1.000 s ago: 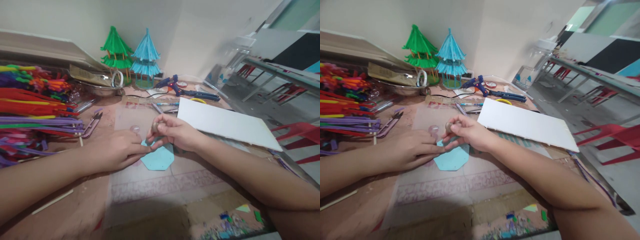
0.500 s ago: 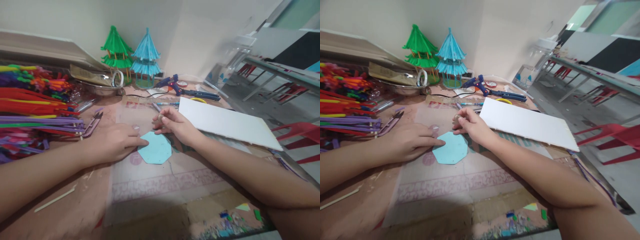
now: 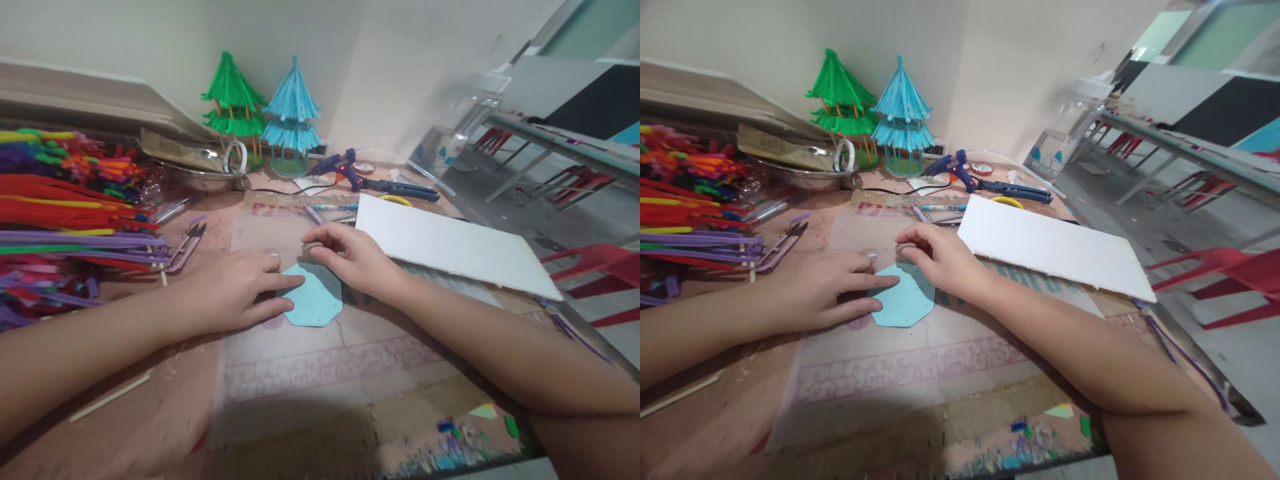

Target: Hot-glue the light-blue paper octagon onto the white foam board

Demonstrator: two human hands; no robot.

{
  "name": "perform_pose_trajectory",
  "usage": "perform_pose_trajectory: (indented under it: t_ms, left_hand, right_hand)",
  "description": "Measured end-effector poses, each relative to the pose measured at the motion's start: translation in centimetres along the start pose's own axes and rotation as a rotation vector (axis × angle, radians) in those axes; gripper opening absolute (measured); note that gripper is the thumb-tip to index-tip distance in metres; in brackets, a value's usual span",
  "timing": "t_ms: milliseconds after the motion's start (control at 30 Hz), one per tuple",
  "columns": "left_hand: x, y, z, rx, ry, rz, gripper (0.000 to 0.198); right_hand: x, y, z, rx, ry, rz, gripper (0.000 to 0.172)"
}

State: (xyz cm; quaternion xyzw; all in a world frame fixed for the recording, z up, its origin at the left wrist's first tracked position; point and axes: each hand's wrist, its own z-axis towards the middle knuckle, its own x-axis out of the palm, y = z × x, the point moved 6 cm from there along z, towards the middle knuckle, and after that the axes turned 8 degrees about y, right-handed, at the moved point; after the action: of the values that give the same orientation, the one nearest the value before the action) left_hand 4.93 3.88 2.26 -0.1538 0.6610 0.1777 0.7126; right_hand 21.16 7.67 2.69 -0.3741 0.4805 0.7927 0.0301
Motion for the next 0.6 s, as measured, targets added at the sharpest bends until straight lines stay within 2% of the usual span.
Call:
perform_pose_trajectory:
  t_ms: [133,300,600]
  left_hand:
    - [0.0,0.0,0.0,-0.023,0.026,-0.021,0.04]
    - [0.2,0.0,0.1,-0.034,0.052,-0.018,0.038]
    - [0.2,0.1,0.3,-0.033,0.095,-0.017,0.039]
  right_hand:
    - [0.1,0.4,0.0,-0.101,0.085,-0.203,0.01]
    - [1.0,0.9,-0.1,-0.222,0.185,-0.29,0.013]
    - [2.2,0.9,-0.2,-0.271,0.15,-0.475,0.019]
